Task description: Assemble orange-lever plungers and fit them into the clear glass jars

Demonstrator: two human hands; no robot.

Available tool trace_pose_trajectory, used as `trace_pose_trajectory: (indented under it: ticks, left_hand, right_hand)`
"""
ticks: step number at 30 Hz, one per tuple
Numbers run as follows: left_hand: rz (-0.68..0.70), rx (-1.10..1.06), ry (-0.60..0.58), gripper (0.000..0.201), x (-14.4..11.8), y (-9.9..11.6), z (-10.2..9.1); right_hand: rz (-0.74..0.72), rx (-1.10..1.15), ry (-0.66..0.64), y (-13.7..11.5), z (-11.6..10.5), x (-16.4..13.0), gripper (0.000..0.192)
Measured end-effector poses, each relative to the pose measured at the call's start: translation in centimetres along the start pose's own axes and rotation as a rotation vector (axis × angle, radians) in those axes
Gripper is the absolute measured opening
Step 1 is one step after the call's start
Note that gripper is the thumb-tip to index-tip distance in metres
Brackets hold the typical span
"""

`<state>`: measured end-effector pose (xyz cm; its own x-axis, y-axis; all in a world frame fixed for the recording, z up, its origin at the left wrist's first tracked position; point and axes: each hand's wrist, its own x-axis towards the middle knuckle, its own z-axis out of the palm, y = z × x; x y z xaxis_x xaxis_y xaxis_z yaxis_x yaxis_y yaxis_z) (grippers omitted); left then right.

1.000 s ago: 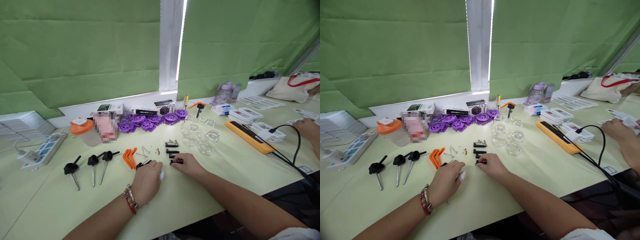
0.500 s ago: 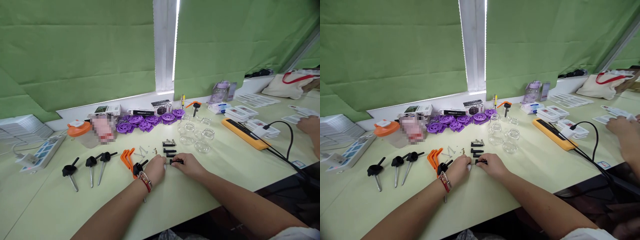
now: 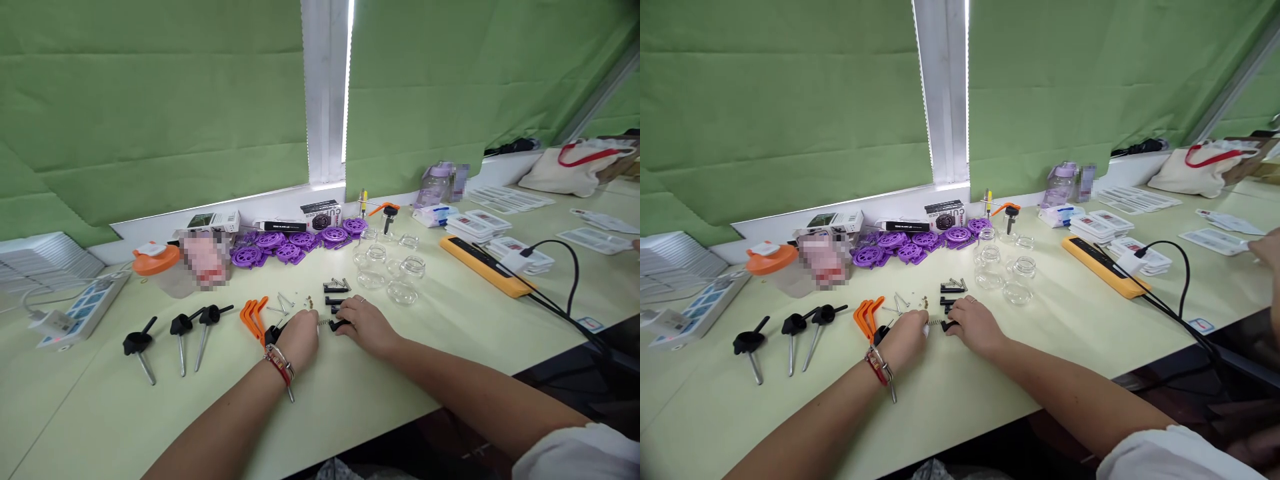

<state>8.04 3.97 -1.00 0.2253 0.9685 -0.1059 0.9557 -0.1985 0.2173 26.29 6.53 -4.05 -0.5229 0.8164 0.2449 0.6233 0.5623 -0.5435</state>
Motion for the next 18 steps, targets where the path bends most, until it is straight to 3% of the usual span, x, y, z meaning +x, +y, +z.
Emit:
trace_pose_trajectory:
  ticks: [5, 9, 13, 18]
  left_hand:
    - [0.042, 0.012, 0.043, 0.028, 0.7, 0.5, -1.0]
    - [0.058, 0.059, 0.091, 0.03, 3.0, 1.0, -2.4]
    - [0.064, 0.123, 0.111, 0.03, 6.3, 1.1, -3.1]
    - [0.073, 0.193, 0.079, 0.029, 9.1, 1.1, -2.6]
  right_hand:
    - [0.123, 0.159, 0.207, 0.7, -1.1, 1.6, 0.019]
    - [0.224, 0.296, 0.337, 2.5, -1.1, 3.7, 0.03]
    - [0.223, 0.353, 0.32, 3.7, -0.1, 5.2, 0.032]
    - [0.206, 0.356, 0.232, 4.6, 1.0, 5.7, 0.034]
